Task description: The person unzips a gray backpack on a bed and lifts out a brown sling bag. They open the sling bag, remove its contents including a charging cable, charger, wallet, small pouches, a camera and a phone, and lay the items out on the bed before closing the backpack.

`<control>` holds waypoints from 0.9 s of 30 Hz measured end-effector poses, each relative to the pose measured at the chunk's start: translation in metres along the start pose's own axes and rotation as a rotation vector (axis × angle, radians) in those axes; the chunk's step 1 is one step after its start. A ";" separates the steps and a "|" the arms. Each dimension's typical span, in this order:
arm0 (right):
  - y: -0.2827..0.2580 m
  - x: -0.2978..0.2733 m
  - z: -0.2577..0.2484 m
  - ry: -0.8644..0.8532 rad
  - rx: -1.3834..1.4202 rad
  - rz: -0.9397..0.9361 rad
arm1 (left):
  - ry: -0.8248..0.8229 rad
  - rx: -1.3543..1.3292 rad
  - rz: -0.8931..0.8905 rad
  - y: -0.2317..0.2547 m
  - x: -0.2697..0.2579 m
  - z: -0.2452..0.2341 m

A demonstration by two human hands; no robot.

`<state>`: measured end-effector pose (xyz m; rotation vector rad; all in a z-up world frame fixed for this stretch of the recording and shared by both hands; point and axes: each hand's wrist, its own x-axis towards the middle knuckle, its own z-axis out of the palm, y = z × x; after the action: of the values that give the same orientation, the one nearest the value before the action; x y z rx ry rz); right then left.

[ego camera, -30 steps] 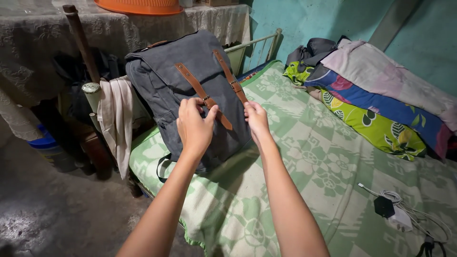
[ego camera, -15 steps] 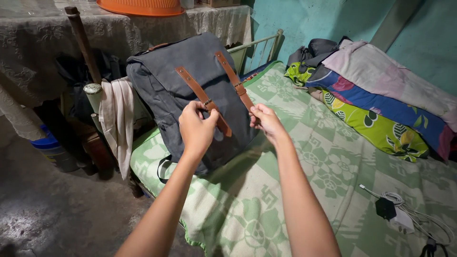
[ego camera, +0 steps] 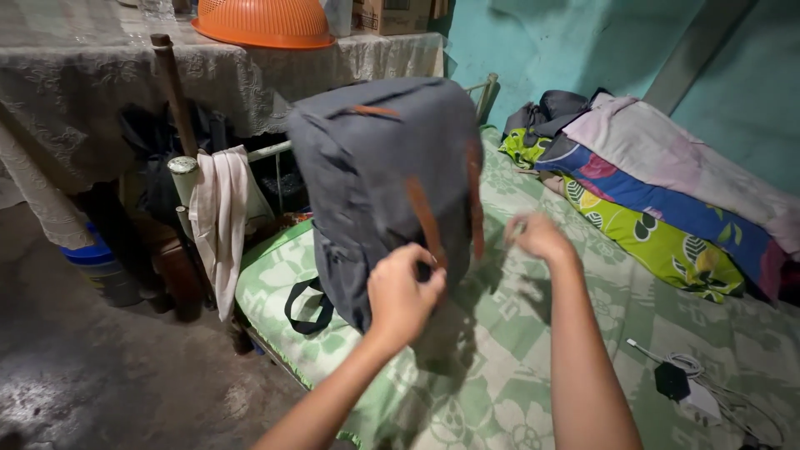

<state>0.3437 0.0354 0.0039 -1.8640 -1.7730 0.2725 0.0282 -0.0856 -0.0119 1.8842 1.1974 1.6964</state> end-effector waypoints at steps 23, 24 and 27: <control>-0.069 -0.038 -0.073 0.846 0.311 -0.473 | -0.316 0.160 0.218 0.005 -0.056 0.041; -0.081 -0.031 -0.078 0.795 0.347 -0.564 | -0.308 0.149 0.241 0.005 -0.058 0.043; -0.138 0.020 -0.088 0.606 0.116 -0.658 | -0.262 0.126 0.332 0.002 -0.063 0.041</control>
<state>0.2717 0.0304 0.1520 -1.0312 -1.7522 -0.3904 0.0714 -0.1236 -0.0610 2.4051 0.9484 1.4877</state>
